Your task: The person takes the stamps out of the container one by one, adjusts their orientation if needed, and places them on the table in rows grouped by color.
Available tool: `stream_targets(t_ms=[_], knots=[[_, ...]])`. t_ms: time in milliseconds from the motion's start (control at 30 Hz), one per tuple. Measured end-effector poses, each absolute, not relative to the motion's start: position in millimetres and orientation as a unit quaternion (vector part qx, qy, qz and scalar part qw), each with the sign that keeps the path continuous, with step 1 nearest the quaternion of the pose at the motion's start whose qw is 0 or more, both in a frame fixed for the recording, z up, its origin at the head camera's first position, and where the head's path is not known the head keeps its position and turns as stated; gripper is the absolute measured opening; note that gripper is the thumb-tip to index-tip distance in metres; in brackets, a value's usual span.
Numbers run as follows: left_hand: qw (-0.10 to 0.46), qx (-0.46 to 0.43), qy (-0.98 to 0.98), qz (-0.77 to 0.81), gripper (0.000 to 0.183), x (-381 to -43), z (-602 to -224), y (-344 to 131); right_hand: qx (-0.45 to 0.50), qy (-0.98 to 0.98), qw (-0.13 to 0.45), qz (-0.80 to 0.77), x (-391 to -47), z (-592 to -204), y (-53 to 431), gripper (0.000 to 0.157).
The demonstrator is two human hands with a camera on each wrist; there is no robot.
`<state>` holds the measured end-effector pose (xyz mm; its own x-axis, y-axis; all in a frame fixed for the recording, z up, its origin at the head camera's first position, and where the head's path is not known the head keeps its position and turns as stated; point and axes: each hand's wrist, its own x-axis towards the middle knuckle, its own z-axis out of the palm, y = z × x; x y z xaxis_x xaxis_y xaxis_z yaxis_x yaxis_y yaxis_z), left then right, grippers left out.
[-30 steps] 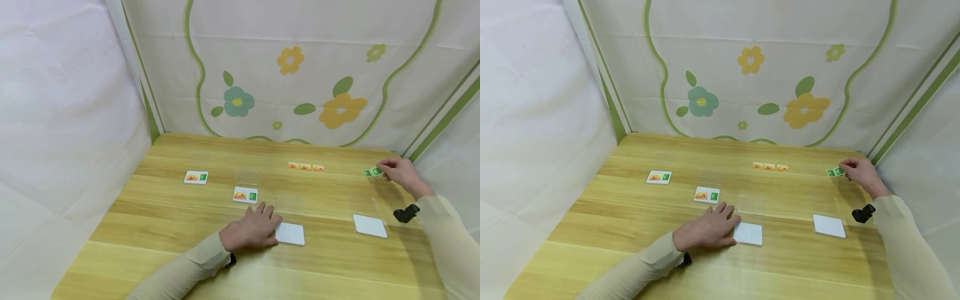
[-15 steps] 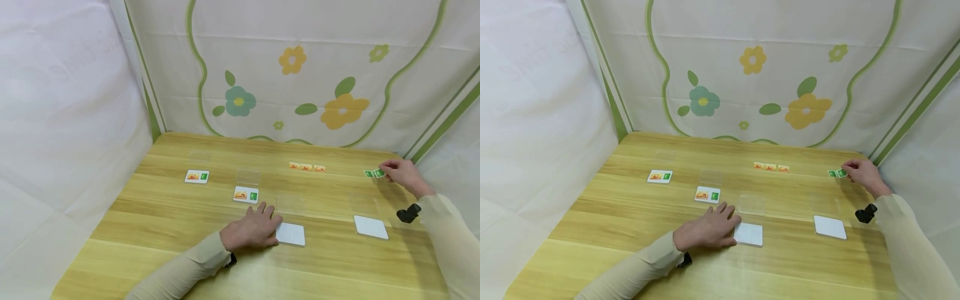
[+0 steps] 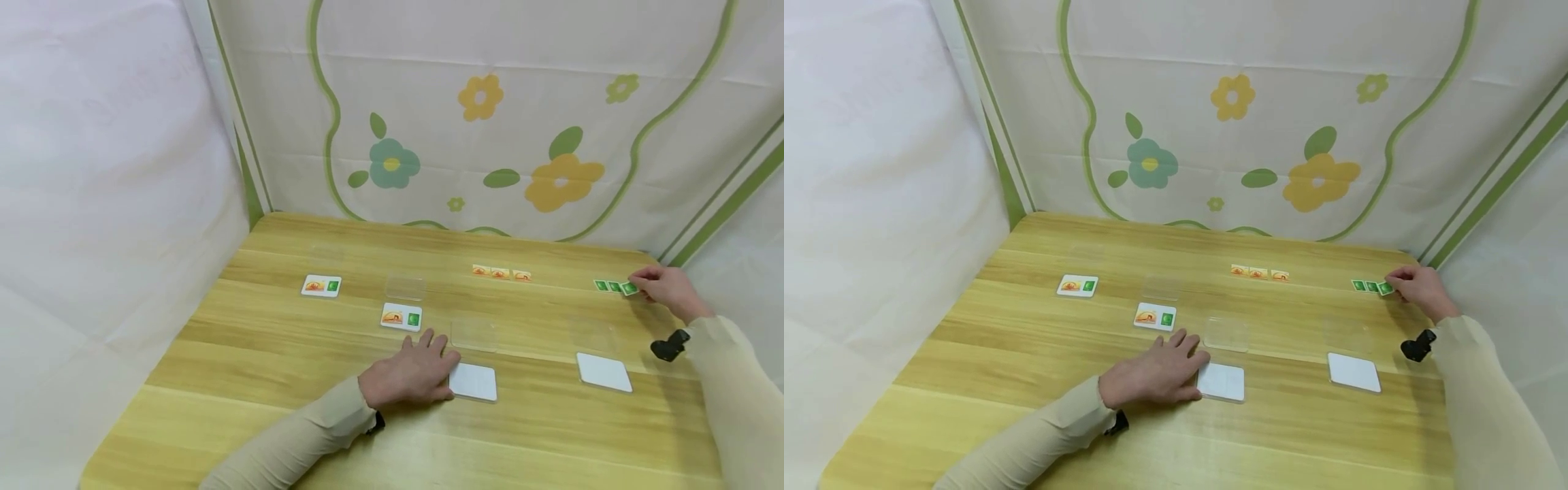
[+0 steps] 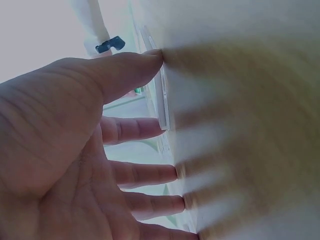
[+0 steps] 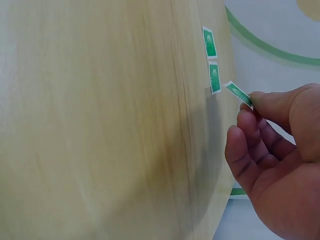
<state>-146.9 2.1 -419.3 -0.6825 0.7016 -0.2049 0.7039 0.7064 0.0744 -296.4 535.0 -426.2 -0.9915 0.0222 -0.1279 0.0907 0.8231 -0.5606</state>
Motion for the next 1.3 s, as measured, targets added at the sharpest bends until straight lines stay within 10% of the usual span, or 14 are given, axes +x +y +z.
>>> stream_targets(t_ms=[1300], knots=[[0.098, 0.391, 0.915, -0.01, 0.044, -146, -419, 1, 0.032, 0.967, 0.051, -0.247, -312, -439, 552, 0.046]])
